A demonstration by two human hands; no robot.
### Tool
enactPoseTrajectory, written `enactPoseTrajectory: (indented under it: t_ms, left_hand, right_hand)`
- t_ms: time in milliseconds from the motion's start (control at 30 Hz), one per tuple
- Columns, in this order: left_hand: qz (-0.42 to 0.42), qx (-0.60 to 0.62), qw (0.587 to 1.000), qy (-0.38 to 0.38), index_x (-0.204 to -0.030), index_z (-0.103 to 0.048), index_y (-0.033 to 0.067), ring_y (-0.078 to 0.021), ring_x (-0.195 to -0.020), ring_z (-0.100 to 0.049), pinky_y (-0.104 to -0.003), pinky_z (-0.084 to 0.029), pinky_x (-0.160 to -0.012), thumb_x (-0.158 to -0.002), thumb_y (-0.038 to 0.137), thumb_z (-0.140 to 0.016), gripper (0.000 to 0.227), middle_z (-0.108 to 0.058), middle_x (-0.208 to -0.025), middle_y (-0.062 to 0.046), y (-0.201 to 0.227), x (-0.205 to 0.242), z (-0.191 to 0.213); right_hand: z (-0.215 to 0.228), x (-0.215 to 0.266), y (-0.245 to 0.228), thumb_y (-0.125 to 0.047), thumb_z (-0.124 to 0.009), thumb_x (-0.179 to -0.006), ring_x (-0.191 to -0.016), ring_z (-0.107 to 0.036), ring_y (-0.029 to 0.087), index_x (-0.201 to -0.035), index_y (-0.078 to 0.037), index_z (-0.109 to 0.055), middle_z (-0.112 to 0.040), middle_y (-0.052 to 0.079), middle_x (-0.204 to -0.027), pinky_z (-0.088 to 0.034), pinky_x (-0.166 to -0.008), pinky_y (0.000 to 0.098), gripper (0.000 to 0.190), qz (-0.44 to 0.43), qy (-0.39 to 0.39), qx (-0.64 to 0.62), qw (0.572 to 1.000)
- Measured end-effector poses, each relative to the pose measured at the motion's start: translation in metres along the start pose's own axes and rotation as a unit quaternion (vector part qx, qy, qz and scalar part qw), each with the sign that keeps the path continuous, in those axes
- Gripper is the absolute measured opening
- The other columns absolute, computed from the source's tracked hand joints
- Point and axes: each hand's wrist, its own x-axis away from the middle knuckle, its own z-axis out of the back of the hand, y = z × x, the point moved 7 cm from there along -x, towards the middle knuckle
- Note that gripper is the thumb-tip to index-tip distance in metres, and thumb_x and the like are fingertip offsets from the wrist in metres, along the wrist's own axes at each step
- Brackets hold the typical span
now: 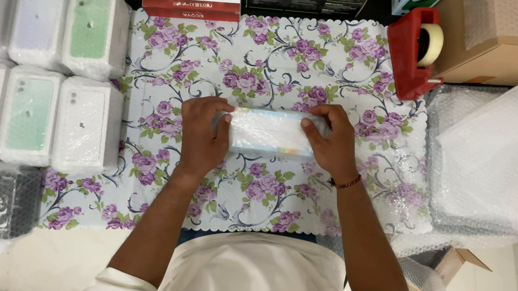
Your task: The person wraps a boxed tape dispenser in bubble wrap and secures it with adhesive tape from a desk dispenser.
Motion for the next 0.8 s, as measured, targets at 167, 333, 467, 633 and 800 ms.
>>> enactPoseTrajectory:
  t_ms: [167, 333, 467, 633, 800]
  left_hand:
    - [-0.002, -0.068, 0.996, -0.056, -0.120, -0.078, 0.0157, -0.0304, -0.124, -0.068, -0.048, -0.044, -0.107, -0.109, -0.004, -0.068, 0.025, -0.074, -0.112, -0.002, 0.006, -0.016, 0.001]
    - [-0.068, -0.308, 0.948, -0.047, -0.121, -0.078, 0.0158, -0.0314, -0.127, -0.068, -0.050, -0.048, -0.109, -0.105, -0.007, -0.069, 0.029, -0.074, -0.121, -0.008, 0.052, -0.012, -0.027]
    - [-0.151, -0.289, 0.945, 0.029, -0.130, -0.075, 0.0249, -0.0252, -0.113, -0.066, -0.045, -0.044, -0.098, -0.115, 0.030, -0.060, 0.022, -0.070, -0.129, -0.006, 0.086, 0.032, -0.087]
    - [-0.149, -0.281, 0.948, 0.009, -0.144, -0.072, 0.0158, -0.0347, -0.135, -0.065, -0.052, -0.042, -0.110, -0.119, 0.048, -0.054, 0.045, -0.067, -0.142, -0.014, 0.110, 0.039, -0.113]
    - [-0.132, -0.318, 0.939, -0.014, -0.167, -0.058, 0.0313, -0.0419, -0.149, -0.056, -0.062, -0.026, -0.118, -0.118, 0.066, -0.039, 0.064, -0.061, -0.151, -0.016, 0.098, 0.041, -0.126]
  right_hand:
    - [-0.002, -0.011, 0.006, -0.028, -0.083, -0.113, -0.123, -0.071, 0.031, -0.128, -0.006, -0.076, -0.069, 0.014, -0.121, -0.055, -0.113, 0.0521, 0.027, -0.020, -0.023, -0.022, 0.999]
    - [-0.007, -0.016, -0.001, -0.026, -0.081, -0.112, -0.123, -0.069, 0.033, -0.127, -0.006, -0.076, -0.067, 0.015, -0.119, -0.054, -0.113, 0.0542, 0.026, -0.048, -0.026, -0.027, 0.998]
    - [-0.015, -0.019, 0.006, -0.026, -0.077, -0.113, -0.120, -0.068, 0.031, -0.124, -0.004, -0.076, -0.065, 0.014, -0.117, -0.056, -0.111, 0.0526, 0.024, -0.047, -0.015, -0.008, 0.999]
    - [-0.018, -0.021, 0.010, -0.034, -0.073, -0.116, -0.120, -0.068, 0.031, -0.127, -0.006, -0.076, -0.067, 0.014, -0.115, -0.055, -0.109, 0.0529, 0.031, -0.067, 0.002, -0.025, 0.997]
    - [-0.013, -0.017, 0.012, -0.050, -0.043, -0.127, -0.118, -0.067, 0.028, -0.132, -0.008, -0.078, -0.075, 0.016, -0.121, -0.054, -0.104, 0.0461, 0.055, -0.145, 0.026, -0.112, 0.983]
